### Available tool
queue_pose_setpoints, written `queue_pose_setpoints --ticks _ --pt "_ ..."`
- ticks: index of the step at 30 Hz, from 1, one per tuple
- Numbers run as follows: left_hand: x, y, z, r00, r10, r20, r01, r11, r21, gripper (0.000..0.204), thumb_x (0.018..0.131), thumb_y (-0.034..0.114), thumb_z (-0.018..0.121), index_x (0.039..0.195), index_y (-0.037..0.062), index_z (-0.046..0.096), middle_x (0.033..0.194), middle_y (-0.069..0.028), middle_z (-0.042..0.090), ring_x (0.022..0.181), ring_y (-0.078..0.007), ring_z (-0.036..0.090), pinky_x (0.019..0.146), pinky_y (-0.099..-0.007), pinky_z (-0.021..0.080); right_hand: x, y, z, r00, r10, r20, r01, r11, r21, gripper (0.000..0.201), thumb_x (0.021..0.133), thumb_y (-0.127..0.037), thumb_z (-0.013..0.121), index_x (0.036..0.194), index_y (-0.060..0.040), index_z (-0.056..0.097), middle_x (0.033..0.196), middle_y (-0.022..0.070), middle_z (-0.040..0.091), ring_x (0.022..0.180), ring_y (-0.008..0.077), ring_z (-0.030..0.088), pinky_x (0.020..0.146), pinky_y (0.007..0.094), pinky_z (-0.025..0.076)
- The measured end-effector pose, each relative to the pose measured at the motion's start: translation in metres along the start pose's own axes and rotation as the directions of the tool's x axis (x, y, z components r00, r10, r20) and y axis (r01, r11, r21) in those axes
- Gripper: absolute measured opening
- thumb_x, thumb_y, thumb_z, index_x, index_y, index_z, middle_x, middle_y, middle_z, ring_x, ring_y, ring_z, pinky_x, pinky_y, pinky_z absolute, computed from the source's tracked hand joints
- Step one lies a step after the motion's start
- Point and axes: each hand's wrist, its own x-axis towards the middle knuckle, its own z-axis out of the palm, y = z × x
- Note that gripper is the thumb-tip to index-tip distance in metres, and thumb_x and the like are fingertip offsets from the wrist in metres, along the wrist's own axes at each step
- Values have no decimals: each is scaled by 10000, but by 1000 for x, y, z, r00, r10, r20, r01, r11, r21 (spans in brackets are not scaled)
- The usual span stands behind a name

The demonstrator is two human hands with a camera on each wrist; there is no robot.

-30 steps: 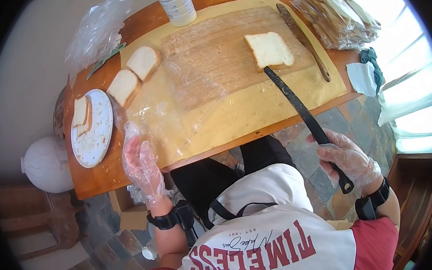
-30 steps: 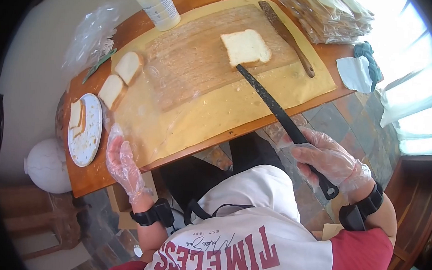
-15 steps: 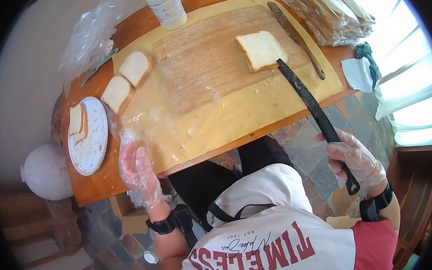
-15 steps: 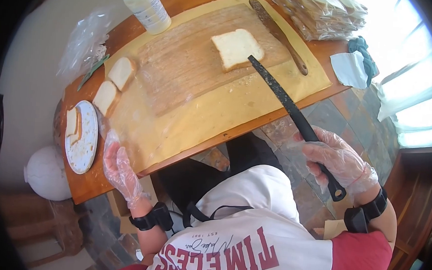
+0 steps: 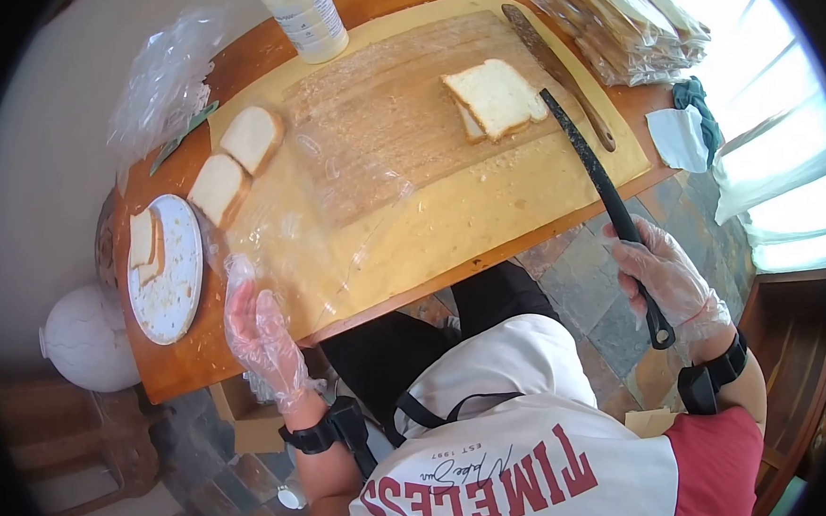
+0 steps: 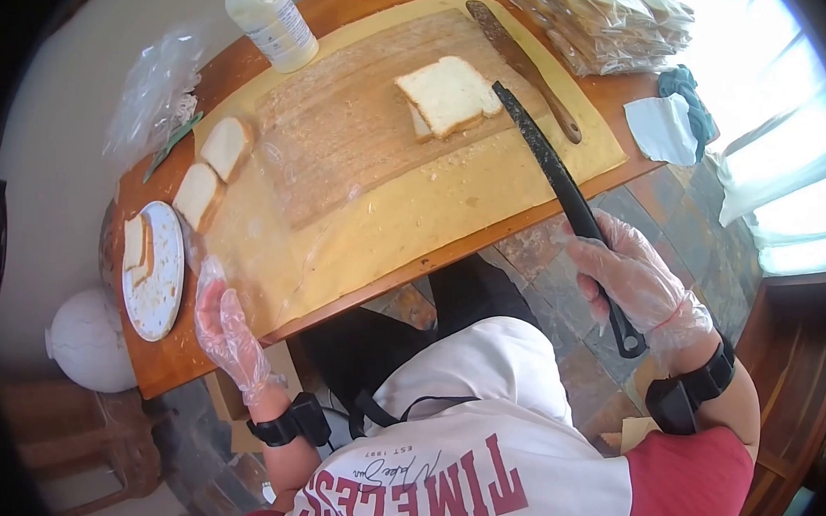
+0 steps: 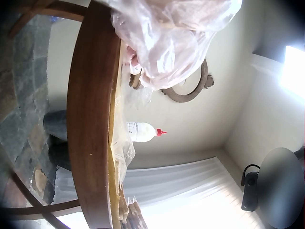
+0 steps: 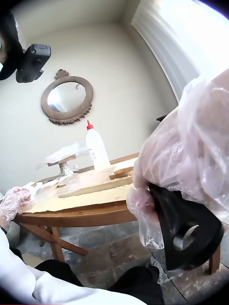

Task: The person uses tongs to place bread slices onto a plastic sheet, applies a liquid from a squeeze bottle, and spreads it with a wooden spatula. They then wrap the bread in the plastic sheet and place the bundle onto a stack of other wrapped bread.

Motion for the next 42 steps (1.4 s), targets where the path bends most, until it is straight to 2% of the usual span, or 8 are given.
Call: queue_pose_setpoints --ticks 11,17,20,23,26,29,32,42 --pt "0 -2 0 1000 12 -12 -12 999 -30 256 893 96 615 1116 -28 595 1123 -115 617 1038 -185 576 943 -323 446 -8 5 7 1000 -2 19 3 1000 -19 272 923 -235 584 1125 -68 513 635 -18 491 455 61 462 424 204 394" --pt "-1 -1 1 1000 16 -16 -17 999 -32 250 893 95 615 1110 -28 598 1122 -113 616 1033 -183 577 941 -319 447 -16 5 8 998 59 38 -59 998 9 276 921 -242 588 1123 -71 510 634 -17 489 454 65 462 425 207 394" --pt "-1 -2 1 1000 10 -15 -10 999 -52 249 892 94 616 1108 -28 598 1119 -110 618 1030 -180 578 938 -315 448 -15 1 11 998 40 46 -39 999 -20 261 919 -241 588 1108 -78 509 633 -16 487 457 65 459 426 209 392" --pt "-1 -2 0 1000 8 -15 -9 999 -53 250 892 95 617 1109 -27 597 1116 -108 619 1028 -178 577 936 -311 449 -11 0 15 997 53 62 -55 998 30 243 914 -227 590 1092 -85 507 634 -15 485 460 63 455 425 209 385" --pt "-1 -2 0 1000 18 -13 -19 999 -51 249 891 99 620 1107 -26 597 1113 -106 620 1026 -175 578 933 -310 451 -6 7 12 996 -11 85 12 1000 -9 227 914 -211 581 1089 -87 507 637 -15 478 463 61 443 424 210 374" --pt "-1 -4 0 1000 19 -11 -20 998 -61 247 891 103 622 1103 -23 598 1113 -104 621 1021 -174 580 926 -309 455 -5 9 11 999 -3 34 7 995 -105 242 914 -196 573 1116 -80 509 635 -16 470 464 59 434 419 213 363" --pt "1 -10 -2 1000 19 -16 -19 999 -34 243 891 104 623 1099 -19 601 1115 -103 621 1015 -173 582 918 -307 460 -5 13 10 1000 -15 24 17 993 -116 252 917 -179 560 1142 -76 511 631 -17 466 463 57 428 413 213 357" --pt "1 -7 -1 999 4 -34 -3 1000 16 253 893 106 618 1113 -18 602 1102 -106 625 1013 -179 585 919 -313 460 -18 23 -1 1000 15 25 -14 998 -54 273 915 -177 573 1166 -79 530 630 -29 482 475 49 443 416 203 356"
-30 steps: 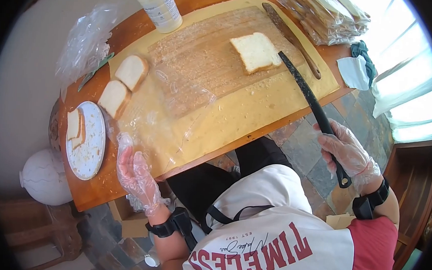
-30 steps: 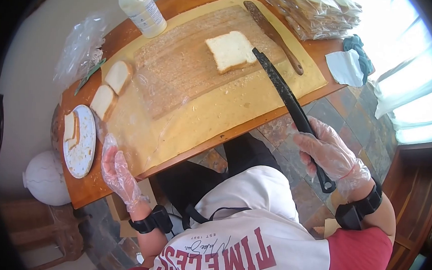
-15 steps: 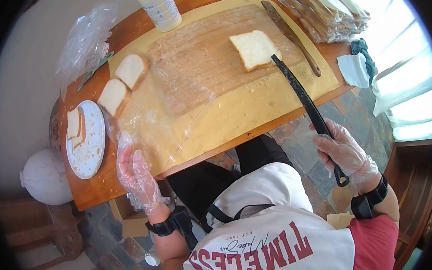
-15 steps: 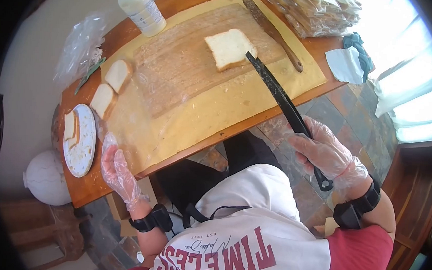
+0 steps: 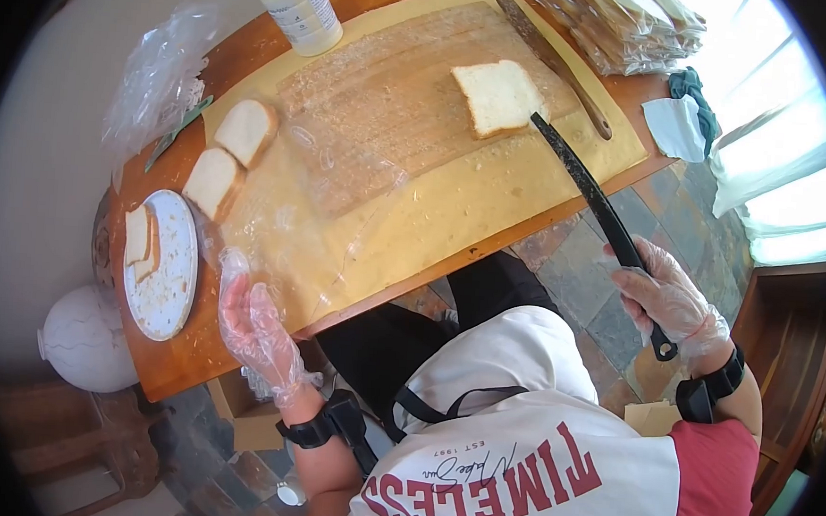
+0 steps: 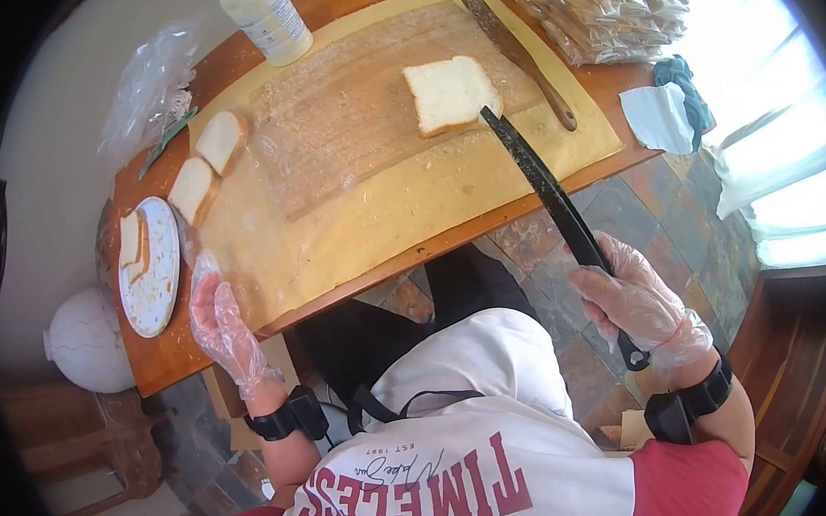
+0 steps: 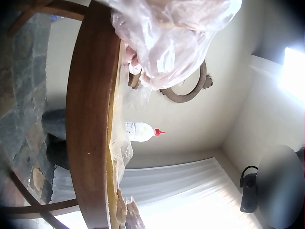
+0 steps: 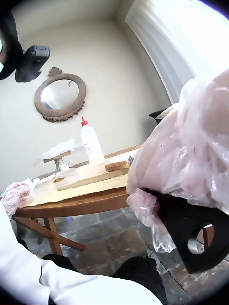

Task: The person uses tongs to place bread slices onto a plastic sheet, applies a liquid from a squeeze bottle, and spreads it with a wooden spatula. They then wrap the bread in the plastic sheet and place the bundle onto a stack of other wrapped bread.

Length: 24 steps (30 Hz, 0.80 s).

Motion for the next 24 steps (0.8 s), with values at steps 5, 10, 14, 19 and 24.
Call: queue_pose_setpoints --ticks 5,10,14,19,24 --pt "-1 3 1 1000 2 8 -2 999 -32 254 892 103 617 1112 -24 600 1104 -110 624 1018 -181 583 927 -313 455 -11 -2 0 990 123 63 -133 966 220 307 903 -182 595 1187 -80 540 621 -24 489 504 47 469 430 196 364" --pt "-1 6 2 1000 11 19 -10 999 -50 251 895 102 613 1110 -27 595 1108 -108 622 1016 -175 581 924 -309 455 -12 -8 5 976 102 193 -146 963 228 302 910 -183 581 1192 -76 555 623 -15 497 509 53 474 435 195 366" --pt "-1 2 0 1000 17 20 -16 999 -43 248 896 110 613 1102 -26 592 1108 -105 620 1012 -169 578 918 -303 455 0 -4 7 974 66 214 -116 967 228 301 913 -185 576 1192 -74 555 626 -18 495 509 55 467 435 192 363" --pt "0 -1 1 1000 -4 14 5 999 -53 243 895 109 612 1098 -22 590 1101 -102 617 1012 -167 575 920 -302 453 -7 -4 10 992 64 105 -89 963 255 315 904 -201 602 1190 -74 559 630 -26 488 500 49 448 438 186 358" --pt "0 2 2 1000 11 14 -10 999 -31 243 896 107 609 1101 -22 591 1105 -104 617 1017 -171 574 925 -310 452 -11 4 1 993 54 102 -79 962 262 338 891 -205 622 1195 -73 558 625 -26 473 503 47 440 438 183 347"
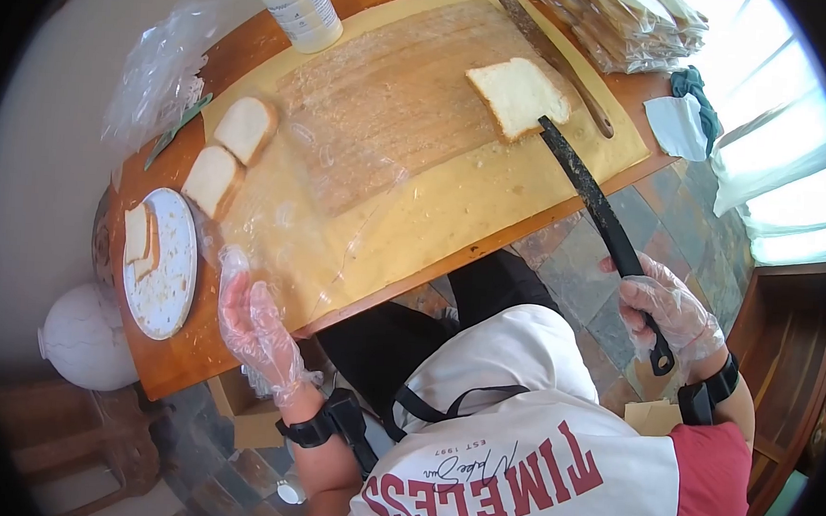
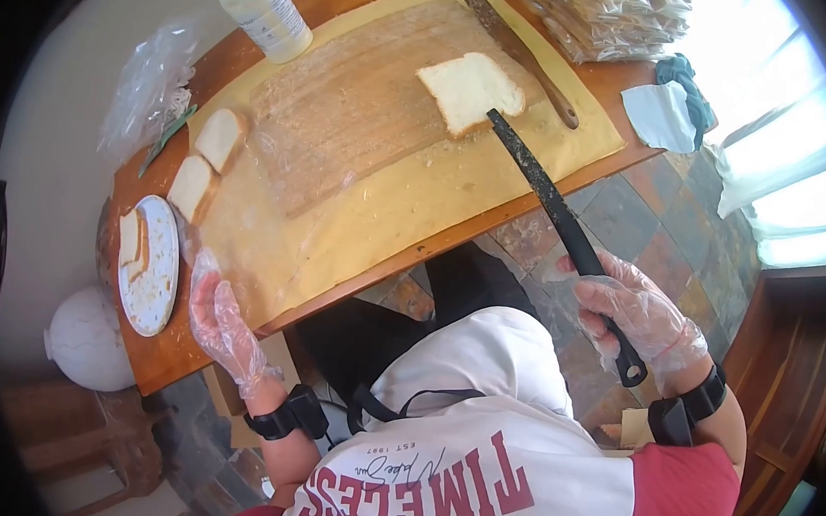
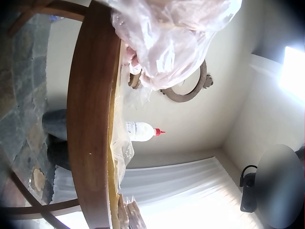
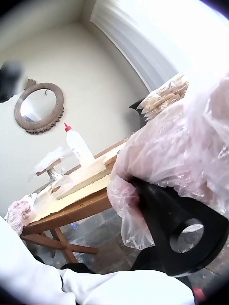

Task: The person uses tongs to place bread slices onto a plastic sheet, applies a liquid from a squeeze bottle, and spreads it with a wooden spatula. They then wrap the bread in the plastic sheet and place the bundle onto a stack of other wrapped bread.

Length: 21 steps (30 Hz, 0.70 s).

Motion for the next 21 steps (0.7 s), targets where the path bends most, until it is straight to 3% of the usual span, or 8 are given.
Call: queue_pose_setpoints --ticks 4,8,11,13,14,19,21 --pt "0 1 -2 1000 24 18 -25 999 41 240 893 96 608 1100 -23 592 1119 -112 614 1029 -180 573 936 -318 450 2 1 -3 999 15 30 -16 1000 19 333 896 -218 607 1194 -77 556 622 -21 470 498 49 432 434 187 335" --pt "0 1 0 1000 -27 15 28 999 -42 243 886 81 615 1103 -26 591 1132 -114 609 1043 -185 572 942 -317 450 17 6 -2 999 10 54 -13 999 51 425 902 -318 621 1227 -64 516 581 -16 461 449 57 425 401 192 314" --pt "-2 5 1 999 -44 21 46 996 -74 255 878 65 625 1113 -26 586 1141 -109 600 1052 -183 566 944 -316 447 12 7 0 999 -37 25 38 998 -41 418 896 -289 634 1234 -76 512 575 -15 453 439 56 403 388 192 298" --pt "0 -3 0 997 -69 18 71 993 -96 273 868 49 643 1123 -26 582 1146 -102 588 1057 -187 559 949 -322 442 7 10 -3 1000 -23 -21 23 1000 -6 359 887 -213 618 1206 -76 528 596 -27 457 459 53 401 409 194 300" --pt "2 -11 -5 999 -35 30 35 999 -2 268 866 58 648 1112 -26 584 1138 -99 584 1062 -188 554 960 -327 431 6 11 -3 999 -16 -41 16 1000 13 334 882 -175 610 1192 -76 536 607 -33 459 468 51 400 419 195 301" --pt "3 -3 -7 994 75 78 -74 997 -12 272 859 72 659 1107 -16 591 1128 -96 584 1069 -184 549 959 -318 421 21 10 3 996 -65 -64 59 995 -84 308 884 -143 586 1184 -93 538 595 -36 451 462 47 396 410 197 296" --pt "2 -7 -9 998 33 60 -31 999 -40 275 859 73 658 1111 -15 591 1135 -94 583 1069 -182 550 958 -319 424 25 5 3 991 -121 -64 107 977 -184 301 885 -136 577 1181 -95 541 601 -34 459 468 58 411 421 208 316"
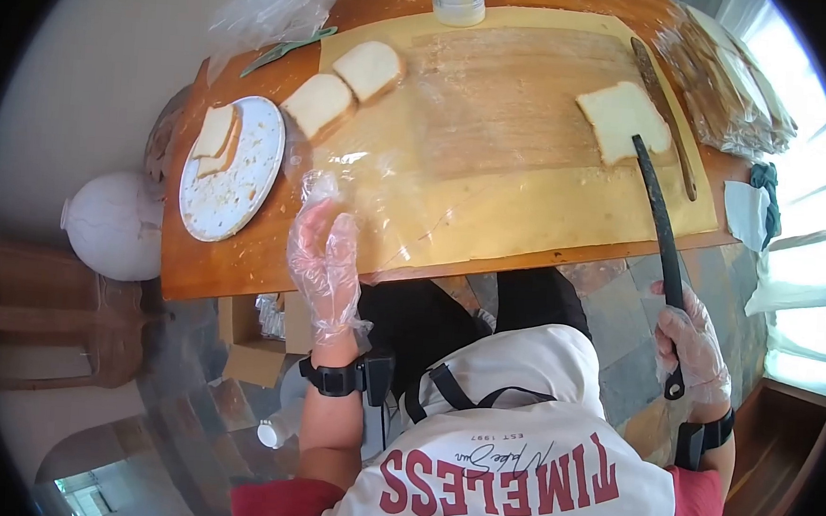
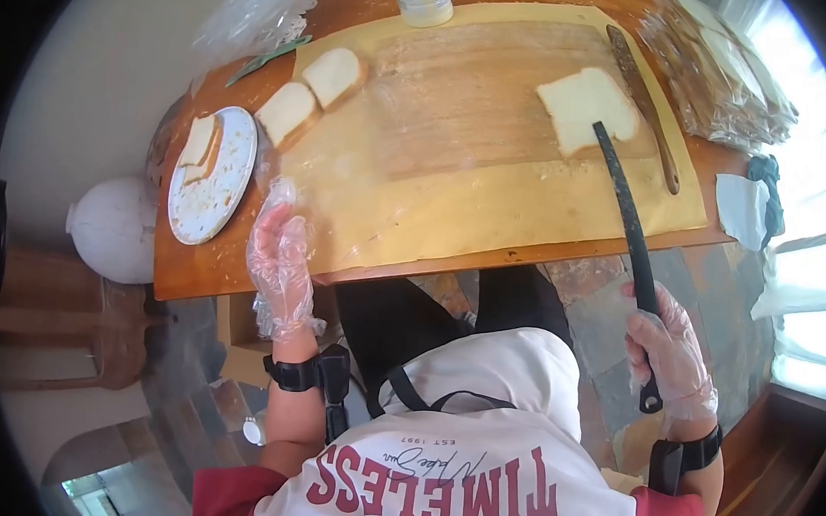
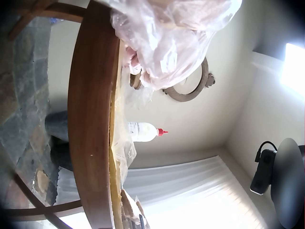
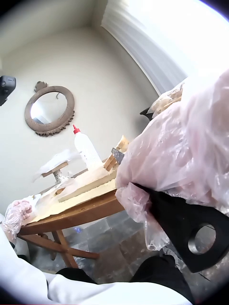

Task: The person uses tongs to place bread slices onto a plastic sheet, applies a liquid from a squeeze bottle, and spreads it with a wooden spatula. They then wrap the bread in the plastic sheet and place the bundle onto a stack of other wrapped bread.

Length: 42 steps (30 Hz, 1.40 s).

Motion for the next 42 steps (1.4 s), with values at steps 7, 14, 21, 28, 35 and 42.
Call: queue_pose_setpoints --ticks 7,14,21,28,35,42 --pt "0 -1 4 998 -62 -10 61 995 -73 279 862 65 654 1121 -16 590 1166 -95 576 1078 -189 552 960 -327 435 30 -20 -25 775 -628 -76 347 522 -779 283 865 -82 596 1135 -8 559 730 85 599 659 247 608 612 350 465" --pt "-1 5 4 996 -92 -10 92 995 -50 289 869 50 642 1142 -18 575 1163 -101 574 1086 -194 549 967 -325 432 31 -40 -32 639 -766 74 243 110 -964 342 842 -104 643 1164 -25 563 803 220 613 783 381 621 672 418 490" --pt "-1 6 6 996 -91 -4 90 993 -75 287 874 36 631 1149 -18 569 1151 -101 580 1081 -192 554 963 -315 433 13 -37 -37 669 -736 100 219 67 -973 368 824 -112 660 1173 -39 568 809 221 623 781 381 623 672 421 498" --pt "-1 5 6 994 -109 -20 106 988 -109 285 878 37 630 1150 -19 568 1149 -106 584 1076 -192 558 955 -311 439 39 -42 -25 706 -698 122 232 64 -971 354 833 -98 640 1173 -36 565 790 229 625 751 375 640 666 421 507" --pt "2 -2 2 998 -65 -4 65 997 -29 266 871 23 627 1131 -18 584 1141 -101 585 1064 -186 561 955 -314 436 47 -35 -40 617 -776 130 356 127 -926 307 855 -93 595 1148 -9 562 758 149 635 701 289 645 614 376 489" --pt "7 21 -2 917 307 254 -379 867 324 531 772 250 730 1213 17 549 1231 -180 544 1191 -337 481 1052 -458 323 15 -42 -14 985 -169 17 168 953 -251 312 888 -111 544 1199 -81 545 620 -78 409 483 12 372 431 165 286"
